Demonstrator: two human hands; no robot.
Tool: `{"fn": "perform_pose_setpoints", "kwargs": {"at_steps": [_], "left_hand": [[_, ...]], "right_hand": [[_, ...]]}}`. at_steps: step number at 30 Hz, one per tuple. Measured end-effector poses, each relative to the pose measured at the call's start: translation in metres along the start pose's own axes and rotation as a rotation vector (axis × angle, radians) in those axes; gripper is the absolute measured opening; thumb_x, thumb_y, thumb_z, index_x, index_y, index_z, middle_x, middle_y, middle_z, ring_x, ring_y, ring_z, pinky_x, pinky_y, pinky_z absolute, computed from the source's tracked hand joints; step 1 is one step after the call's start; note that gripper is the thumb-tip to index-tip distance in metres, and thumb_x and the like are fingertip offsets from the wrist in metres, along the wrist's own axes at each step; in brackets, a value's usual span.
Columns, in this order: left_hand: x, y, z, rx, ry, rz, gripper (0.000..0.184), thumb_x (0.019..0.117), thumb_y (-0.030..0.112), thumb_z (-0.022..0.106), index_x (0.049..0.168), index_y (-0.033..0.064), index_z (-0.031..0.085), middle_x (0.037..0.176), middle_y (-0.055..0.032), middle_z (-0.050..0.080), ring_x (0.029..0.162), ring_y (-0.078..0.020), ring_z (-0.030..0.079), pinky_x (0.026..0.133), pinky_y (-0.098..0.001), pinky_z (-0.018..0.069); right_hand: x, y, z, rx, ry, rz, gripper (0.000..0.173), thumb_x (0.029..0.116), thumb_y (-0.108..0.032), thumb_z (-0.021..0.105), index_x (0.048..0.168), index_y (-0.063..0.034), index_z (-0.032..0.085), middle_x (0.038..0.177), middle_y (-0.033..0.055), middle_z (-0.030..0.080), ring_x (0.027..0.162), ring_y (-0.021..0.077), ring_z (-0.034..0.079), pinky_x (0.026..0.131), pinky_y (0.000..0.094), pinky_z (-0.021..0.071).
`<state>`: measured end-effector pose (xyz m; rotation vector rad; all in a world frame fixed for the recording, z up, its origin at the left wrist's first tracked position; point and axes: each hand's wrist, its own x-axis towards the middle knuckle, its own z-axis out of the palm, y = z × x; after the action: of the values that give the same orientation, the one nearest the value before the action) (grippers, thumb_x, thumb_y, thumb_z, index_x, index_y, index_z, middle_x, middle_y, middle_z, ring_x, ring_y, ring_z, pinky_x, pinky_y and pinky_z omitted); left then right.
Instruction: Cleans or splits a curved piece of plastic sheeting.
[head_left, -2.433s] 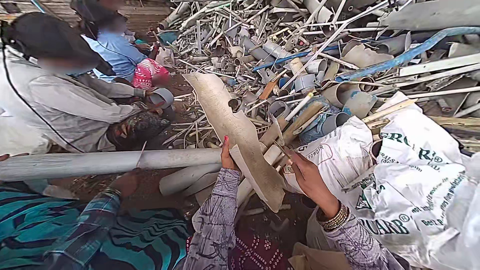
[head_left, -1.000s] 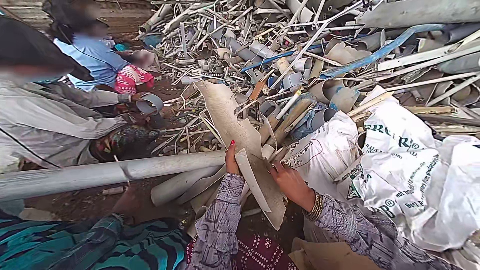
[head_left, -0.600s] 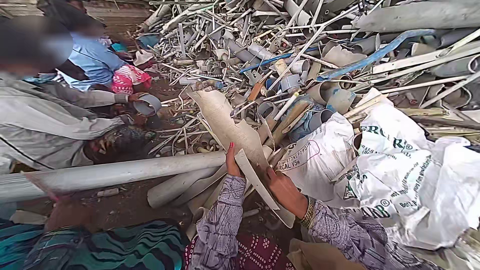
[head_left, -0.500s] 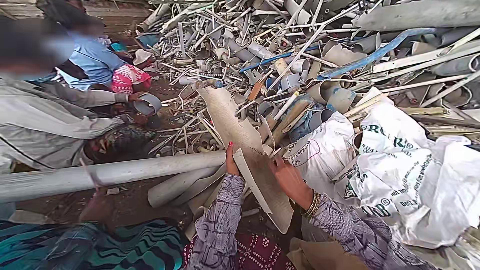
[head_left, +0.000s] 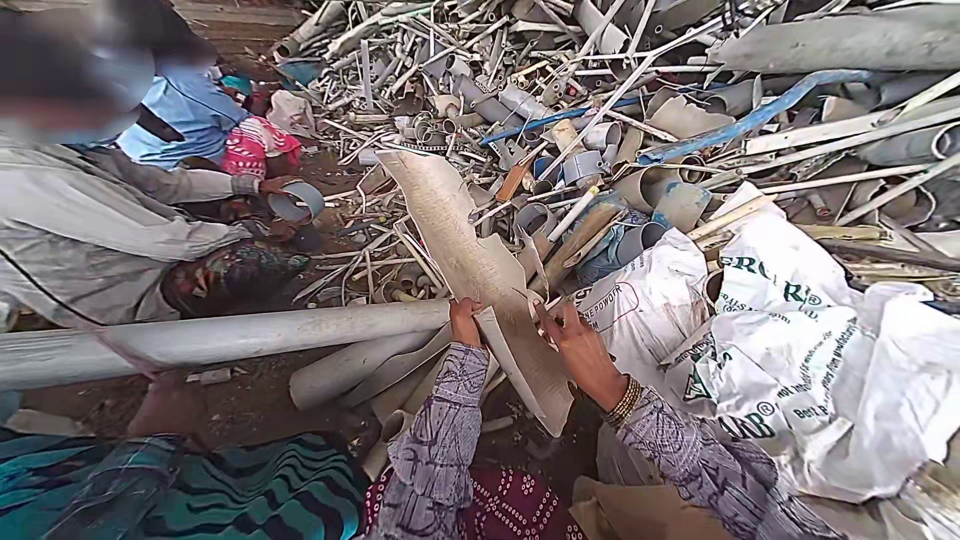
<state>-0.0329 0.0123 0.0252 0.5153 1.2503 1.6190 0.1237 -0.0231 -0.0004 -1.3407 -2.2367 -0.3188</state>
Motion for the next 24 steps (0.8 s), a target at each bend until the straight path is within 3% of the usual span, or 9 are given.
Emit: {"fn": "perform_pose_setpoints", "kwargs": {"at_steps": [4, 7, 9, 12, 15, 19, 22, 24], "left_hand": [[-0.001, 0.0, 0.001, 0.052, 0.0, 0.01, 0.048, 0.0946, -0.004, 0.041, 0.142, -0.0103, 0.038, 0.129, -0.0259, 0.051, 0.108, -0.0239, 0.053, 0.093, -0.0374, 0.0441], [-0.005, 0.003, 0.003, 0.07, 0.003, -0.022, 0.044, 0.0949, -0.004, 0.042, 0.138, -0.0106, 0.041, 0.123, -0.0243, 0.052, 0.104, -0.0234, 0.053, 0.09, -0.0369, 0.0444], [-0.006, -0.001, 0.006, 0.038, 0.013, -0.018, 0.041, 0.0945, -0.004, 0.041, 0.135, -0.0106, 0.042, 0.118, -0.0224, 0.051, 0.1, -0.0219, 0.052, 0.087, -0.0356, 0.0447], [0.001, -0.007, 0.002, 0.052, 0.015, -0.01, 0.047, 0.0939, -0.005, 0.041, 0.14, -0.0116, 0.039, 0.128, -0.027, 0.051, 0.108, -0.0256, 0.053, 0.093, -0.0386, 0.0439], [-0.001, -0.007, 0.003, 0.051, -0.002, -0.024, 0.049, 0.0927, -0.005, 0.042, 0.141, -0.0102, 0.038, 0.128, -0.0256, 0.05, 0.109, -0.0247, 0.052, 0.093, -0.0381, 0.0447], [-0.003, -0.01, 0.005, 0.106, 0.029, -0.019, 0.048, 0.0932, -0.008, 0.041, 0.141, -0.0123, 0.039, 0.133, -0.0285, 0.049, 0.113, -0.0265, 0.051, 0.096, -0.0385, 0.0422], [-0.006, -0.004, 0.008, 0.171, -0.008, -0.042, 0.053, 0.0949, -0.008, 0.039, 0.147, -0.0108, 0.034, 0.142, -0.0296, 0.045, 0.121, -0.0282, 0.049, 0.102, -0.0396, 0.0403], [-0.009, -0.005, 0.011, 0.189, -0.002, -0.035, 0.055, 0.0941, -0.01, 0.039, 0.149, -0.0107, 0.031, 0.143, -0.0303, 0.044, 0.123, -0.0287, 0.049, 0.103, -0.0397, 0.0401]], "right_hand": [[-0.014, -0.013, 0.008, 0.007, -0.118, -0.036, 0.043, 0.0891, 0.011, 0.059, 0.131, 0.003, 0.067, 0.107, 0.0327, 0.065, 0.069, 0.0406, 0.07, 0.061, 0.0428, 0.0589], [-0.004, 0.0, 0.013, 0.05, 0.042, 0.044, 0.043, 0.0855, 0.012, 0.062, 0.127, 0.0028, 0.07, 0.097, 0.0318, 0.064, 0.068, 0.0426, 0.068, 0.058, 0.0446, 0.0579], [-0.007, -0.011, 0.016, 0.077, -0.009, 0.044, 0.04, 0.0874, 0.012, 0.06, 0.125, 0.0053, 0.07, 0.103, 0.0334, 0.065, 0.072, 0.0437, 0.07, 0.061, 0.0452, 0.0591], [-0.015, -0.019, 0.017, 0.113, -0.103, 0.059, 0.044, 0.0895, 0.012, 0.057, 0.131, 0.0028, 0.068, 0.11, 0.0343, 0.064, 0.076, 0.0437, 0.07, 0.065, 0.0452, 0.0595], [-0.011, -0.001, 0.024, 0.118, 0.083, 0.079, 0.043, 0.0863, 0.013, 0.059, 0.126, 0.0025, 0.071, 0.097, 0.0326, 0.064, 0.067, 0.0428, 0.068, 0.057, 0.0454, 0.0583], [-0.031, -0.013, 0.026, 0.192, -0.11, 0.108, 0.046, 0.0882, 0.014, 0.057, 0.132, 0.0023, 0.067, 0.11, 0.0361, 0.063, 0.077, 0.0472, 0.07, 0.065, 0.0497, 0.0594], [-0.031, 0.008, 0.036, 0.167, 0.064, 0.15, 0.042, 0.0871, 0.013, 0.059, 0.126, 0.0026, 0.071, 0.1, 0.0335, 0.064, 0.07, 0.0446, 0.068, 0.059, 0.0479, 0.0581], [-0.037, 0.002, 0.044, 0.144, 0.052, 0.118, 0.045, 0.0846, 0.014, 0.059, 0.127, 0.0025, 0.07, 0.098, 0.0319, 0.065, 0.066, 0.0418, 0.069, 0.056, 0.0455, 0.0585]]}}
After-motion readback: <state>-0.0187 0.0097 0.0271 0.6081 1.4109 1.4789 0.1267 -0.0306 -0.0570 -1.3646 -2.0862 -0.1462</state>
